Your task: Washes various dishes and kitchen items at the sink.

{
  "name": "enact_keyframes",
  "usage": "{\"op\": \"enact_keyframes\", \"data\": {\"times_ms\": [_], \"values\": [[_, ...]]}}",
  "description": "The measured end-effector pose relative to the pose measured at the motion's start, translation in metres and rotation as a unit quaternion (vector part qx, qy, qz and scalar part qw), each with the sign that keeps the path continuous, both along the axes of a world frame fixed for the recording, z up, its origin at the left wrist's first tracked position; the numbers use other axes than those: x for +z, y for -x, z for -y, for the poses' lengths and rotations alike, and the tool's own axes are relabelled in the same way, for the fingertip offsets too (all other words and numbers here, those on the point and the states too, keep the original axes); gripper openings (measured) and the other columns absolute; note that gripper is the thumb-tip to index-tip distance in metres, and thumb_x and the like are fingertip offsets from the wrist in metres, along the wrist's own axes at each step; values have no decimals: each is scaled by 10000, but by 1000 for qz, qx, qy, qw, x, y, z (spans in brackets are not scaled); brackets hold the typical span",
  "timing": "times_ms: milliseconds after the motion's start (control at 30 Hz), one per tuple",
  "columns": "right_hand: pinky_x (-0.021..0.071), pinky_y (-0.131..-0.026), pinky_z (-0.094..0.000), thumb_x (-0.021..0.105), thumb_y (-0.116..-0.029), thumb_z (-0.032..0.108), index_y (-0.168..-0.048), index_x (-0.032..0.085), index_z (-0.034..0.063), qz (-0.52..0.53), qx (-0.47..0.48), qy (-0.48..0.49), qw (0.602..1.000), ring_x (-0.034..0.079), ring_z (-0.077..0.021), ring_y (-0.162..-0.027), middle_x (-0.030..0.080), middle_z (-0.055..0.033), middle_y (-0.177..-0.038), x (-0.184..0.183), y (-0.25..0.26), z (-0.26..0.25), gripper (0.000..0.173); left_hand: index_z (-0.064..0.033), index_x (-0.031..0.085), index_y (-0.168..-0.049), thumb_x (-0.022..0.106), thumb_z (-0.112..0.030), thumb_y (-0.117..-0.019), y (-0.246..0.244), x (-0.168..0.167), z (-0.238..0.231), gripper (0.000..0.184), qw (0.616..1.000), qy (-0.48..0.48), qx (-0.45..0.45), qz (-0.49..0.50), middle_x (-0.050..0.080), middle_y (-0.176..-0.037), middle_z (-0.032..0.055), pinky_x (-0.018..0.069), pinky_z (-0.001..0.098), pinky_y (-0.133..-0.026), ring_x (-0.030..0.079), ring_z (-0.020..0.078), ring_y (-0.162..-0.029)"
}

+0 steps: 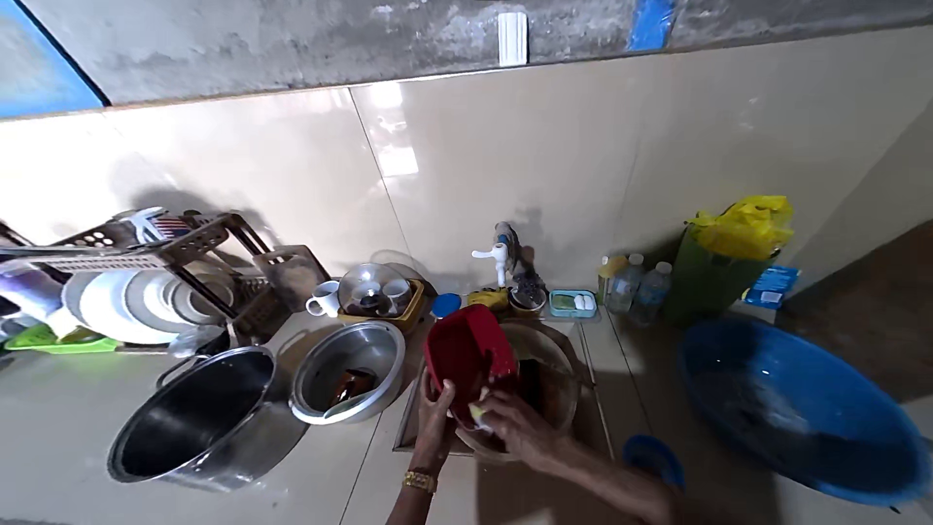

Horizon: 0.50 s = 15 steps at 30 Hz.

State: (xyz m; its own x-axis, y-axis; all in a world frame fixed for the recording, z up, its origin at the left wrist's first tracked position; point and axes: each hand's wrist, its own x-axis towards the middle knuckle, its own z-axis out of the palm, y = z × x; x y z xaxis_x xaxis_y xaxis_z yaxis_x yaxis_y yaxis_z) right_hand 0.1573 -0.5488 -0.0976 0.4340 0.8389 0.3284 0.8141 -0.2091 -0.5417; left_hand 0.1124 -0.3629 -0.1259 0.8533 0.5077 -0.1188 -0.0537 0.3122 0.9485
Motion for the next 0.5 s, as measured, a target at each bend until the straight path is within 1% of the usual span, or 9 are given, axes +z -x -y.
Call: {"op": "enact_keyframes", "data": {"times_ms": [67,133,167,233,267,300,367,433,500], "values": [[473,-1088,-498,557,-930,-89,-1065,714,-73,14,-16,62,998,612,-398,-1214,682,-230,-1207,-3,-25,8,208,-144,123,-1631,711,-377,-828,3,3,-1,1022,1000,-9,-5,1,437,-1520,202,577,463,-928,591,273,-1247],[444,-1124,-481,552,-903,-127,-1144,707,-64,-36,-21,92,995,580,-390,-1273,650,-234,-1287,6,-20,5,293,-124,111,-1628,735,-370,-799,1,6,0,1067,1000,-6,-8,16,429,-1525,202,570,444,-948,583,262,-1258],[450,-1128,-456,562,-909,-111,-1158,711,-51,-61,-8,79,995,581,-370,-1283,645,-224,-1308,11,-9,1,296,-113,114,-1627,749,-391,-778,0,6,1,1097,1000,-10,-10,20,437,-1520,202,571,436,-949,588,258,-1253],[477,-1086,-431,595,-940,-34,-1138,718,-34,-60,29,45,997,607,-353,-1229,655,-214,-1256,10,3,-2,232,-98,128,-1624,791,-437,-718,-1,5,4,1173,999,-22,-10,25,470,-1490,199,574,421,-934,607,246,-1220],[489,-1072,-446,595,-939,-29,-1124,718,-30,-41,29,40,998,615,-356,-1214,662,-211,-1238,6,-1,-2,222,-98,140,-1622,813,-462,-687,0,4,4,1209,999,-30,-8,26,488,-1477,191,579,416,-928,616,239,-1207],[488,-1078,-472,587,-920,-61,-1118,714,-31,-19,13,53,998,608,-369,-1222,662,-213,-1240,2,-8,1,237,-103,146,-1622,830,-492,-661,2,3,3,1242,999,-36,-9,27,489,-1481,181,577,416,-940,610,235,-1221],[463,-1085,-524,587,-881,-101,-1138,704,-40,0,-25,96,995,573,-412,-1247,642,-237,-1255,0,-21,3,289,-95,148,-1620,829,-497,-658,3,5,3,1245,998,-44,-12,31,478,-1498,175,568,411,-963,594,225,-1251],[475,-1071,-524,617,-893,-47,-1085,727,-27,-2,-15,64,998,585,-406,-1216,653,-229,-1210,1,-9,-3,222,-71,160,-1618,823,-484,-667,1,7,5,1231,998,-53,-12,36,472,-1506,176,559,394,-979,586,215,-1264],[481,-1055,-496,618,-947,50,-1042,737,-20,-7,8,30,1000,600,-389,-1180,660,-224,-1162,2,4,-11,167,-60,176,-1611,835,-514,-655,-1,8,7,1247,997,-67,-12,37,496,-1483,173,564,378,-966,602,201,-1239]]}}
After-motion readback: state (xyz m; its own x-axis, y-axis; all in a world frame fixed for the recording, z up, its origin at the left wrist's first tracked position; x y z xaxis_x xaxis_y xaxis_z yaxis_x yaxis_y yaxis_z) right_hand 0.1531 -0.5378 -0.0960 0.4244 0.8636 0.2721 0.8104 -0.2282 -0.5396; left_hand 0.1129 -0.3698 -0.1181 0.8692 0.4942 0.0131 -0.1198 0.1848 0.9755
